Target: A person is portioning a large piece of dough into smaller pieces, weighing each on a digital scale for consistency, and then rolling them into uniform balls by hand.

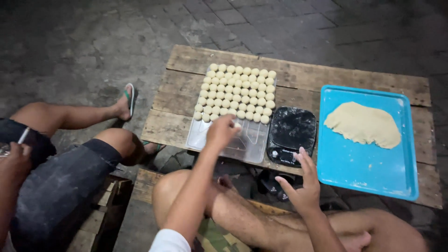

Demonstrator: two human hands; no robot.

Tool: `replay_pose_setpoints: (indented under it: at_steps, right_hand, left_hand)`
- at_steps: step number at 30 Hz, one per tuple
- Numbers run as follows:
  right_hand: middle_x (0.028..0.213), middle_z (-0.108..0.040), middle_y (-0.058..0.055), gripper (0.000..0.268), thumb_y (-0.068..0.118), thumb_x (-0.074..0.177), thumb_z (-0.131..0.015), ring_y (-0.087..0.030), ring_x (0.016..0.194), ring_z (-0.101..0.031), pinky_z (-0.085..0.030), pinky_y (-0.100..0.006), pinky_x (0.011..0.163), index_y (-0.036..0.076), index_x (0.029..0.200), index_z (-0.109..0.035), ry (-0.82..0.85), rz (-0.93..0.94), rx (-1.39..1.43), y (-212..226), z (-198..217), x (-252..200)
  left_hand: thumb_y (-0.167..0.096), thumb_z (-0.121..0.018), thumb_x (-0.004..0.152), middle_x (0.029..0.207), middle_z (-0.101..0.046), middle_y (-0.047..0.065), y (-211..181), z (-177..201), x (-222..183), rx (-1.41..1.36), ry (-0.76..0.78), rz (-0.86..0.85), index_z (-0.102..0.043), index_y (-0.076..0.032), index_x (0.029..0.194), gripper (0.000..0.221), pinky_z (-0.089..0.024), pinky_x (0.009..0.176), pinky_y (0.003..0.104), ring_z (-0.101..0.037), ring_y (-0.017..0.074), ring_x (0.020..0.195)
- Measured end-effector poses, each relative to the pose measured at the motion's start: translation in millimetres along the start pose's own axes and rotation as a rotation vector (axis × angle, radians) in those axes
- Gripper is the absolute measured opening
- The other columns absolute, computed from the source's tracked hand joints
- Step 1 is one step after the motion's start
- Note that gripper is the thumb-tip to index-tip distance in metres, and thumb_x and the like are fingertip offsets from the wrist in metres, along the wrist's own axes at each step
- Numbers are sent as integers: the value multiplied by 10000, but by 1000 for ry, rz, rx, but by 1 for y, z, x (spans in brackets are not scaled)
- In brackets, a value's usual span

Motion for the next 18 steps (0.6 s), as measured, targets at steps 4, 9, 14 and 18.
replay_pose_setpoints:
  at_steps: [4, 9, 14, 18]
  right_hand:
    - [1537, -525, -170, 821, 135, 732, -845, -315, 1418, -522, -415, -414, 1172, 27, 1455, -470, -25, -8, -5, -1, -1, 0]
    - [1535, -521, -206, 720, 112, 723, -829, -320, 1389, -539, -423, -417, 1150, 28, 1377, -540, -19, -80, 8, 0, -1, 3]
    - [1524, -524, -206, 680, 91, 745, -813, -325, 1397, -535, -426, -425, 1154, 22, 1367, -549, -17, -69, 11, 0, -4, 5]
    - [1516, -534, -192, 678, 89, 758, -800, -316, 1397, -532, -419, -420, 1163, 20, 1379, -537, -11, -55, 12, 2, -5, 6]
  left_hand:
    - [-170, -750, 730, 783, -732, 86, 10, 39, 19, 158, -275, -244, -703, -116, 808, 106, -523, 671, 458, -664, 346, 729]
    - [-183, -825, 735, 900, -685, 36, 31, 25, 32, 190, -173, -383, -769, -150, 910, 187, -512, 821, 397, -652, 276, 896]
    - [-167, -765, 770, 942, -678, 23, 42, 10, 41, 292, -200, -433, -766, -184, 963, 194, -502, 822, 419, -640, 286, 927]
    - [-150, -710, 794, 835, -722, 66, 16, 28, 28, 284, -228, -476, -684, -116, 820, 50, -496, 729, 464, -640, 345, 803]
Point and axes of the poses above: each hand's wrist, its own x-axis towards the middle knuckle, its own z-axis out of the back of the hand, y = z × x, the point moved 6 cm from there along x, towards the middle knuckle
